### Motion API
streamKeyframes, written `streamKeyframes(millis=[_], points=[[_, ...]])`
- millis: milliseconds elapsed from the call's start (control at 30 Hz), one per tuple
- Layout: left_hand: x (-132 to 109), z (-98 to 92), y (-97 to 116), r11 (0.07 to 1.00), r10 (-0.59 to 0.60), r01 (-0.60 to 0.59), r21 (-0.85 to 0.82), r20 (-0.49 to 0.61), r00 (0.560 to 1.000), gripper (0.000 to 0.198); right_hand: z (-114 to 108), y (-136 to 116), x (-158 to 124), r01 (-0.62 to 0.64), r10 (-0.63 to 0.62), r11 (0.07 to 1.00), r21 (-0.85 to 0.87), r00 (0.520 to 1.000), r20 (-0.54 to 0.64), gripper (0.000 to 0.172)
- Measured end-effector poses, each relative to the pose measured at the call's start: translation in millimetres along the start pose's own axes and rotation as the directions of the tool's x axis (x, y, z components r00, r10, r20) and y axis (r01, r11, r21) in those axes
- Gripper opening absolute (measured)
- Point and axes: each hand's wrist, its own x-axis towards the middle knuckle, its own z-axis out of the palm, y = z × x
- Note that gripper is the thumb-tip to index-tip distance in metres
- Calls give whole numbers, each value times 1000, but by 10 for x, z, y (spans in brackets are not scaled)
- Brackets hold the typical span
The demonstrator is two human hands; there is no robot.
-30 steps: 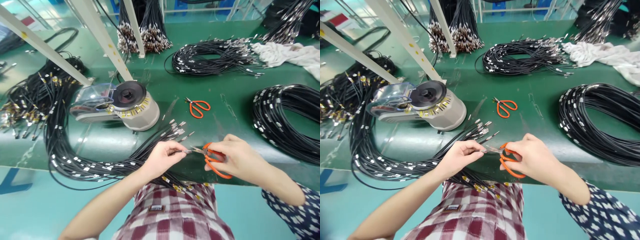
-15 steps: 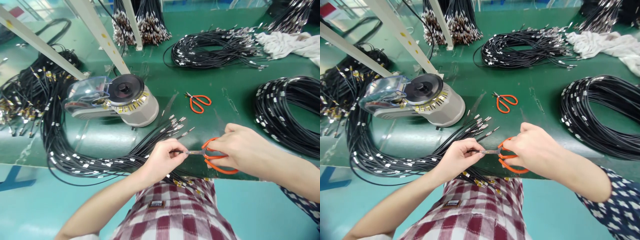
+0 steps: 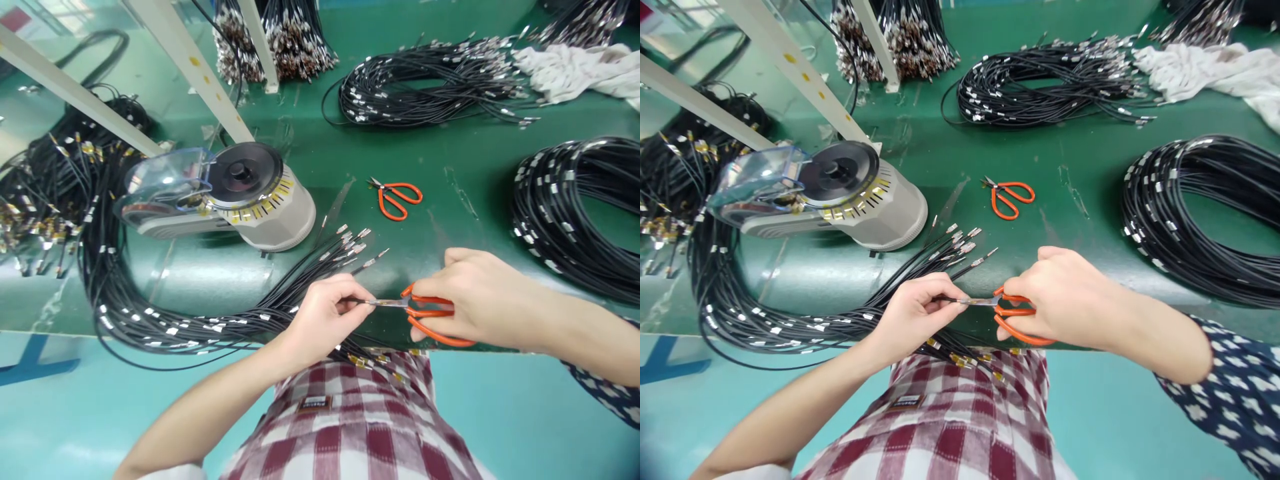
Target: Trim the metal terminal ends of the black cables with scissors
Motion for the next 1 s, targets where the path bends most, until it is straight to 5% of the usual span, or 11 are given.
streamKeyframes(millis=[100,267,433,667,800,1000], points=[[-10,-8,-4,999,21,-21,44,6,1000,12,1,-16,-4,23,-26,997,-73,999,-42,33],[-23,3,-9,998,43,-43,42,3,999,12,51,37,-26,226,-237,948,-222,971,-22,33],[-37,16,-16,999,34,-34,5,7,999,13,89,68,20,86,-86,995,-60,996,-7,35],[-45,38,-57,999,1,-1,-46,21,1000,11,129,104,43,-61,23,974,218,984,175,28],[-41,28,-38,998,-20,22,-51,26,999,11,96,82,44,-76,35,974,213,981,191,27],[-48,16,-8,1000,0,-1,15,47,999,9,33,25,5,50,-51,999,17,999,14,31]])
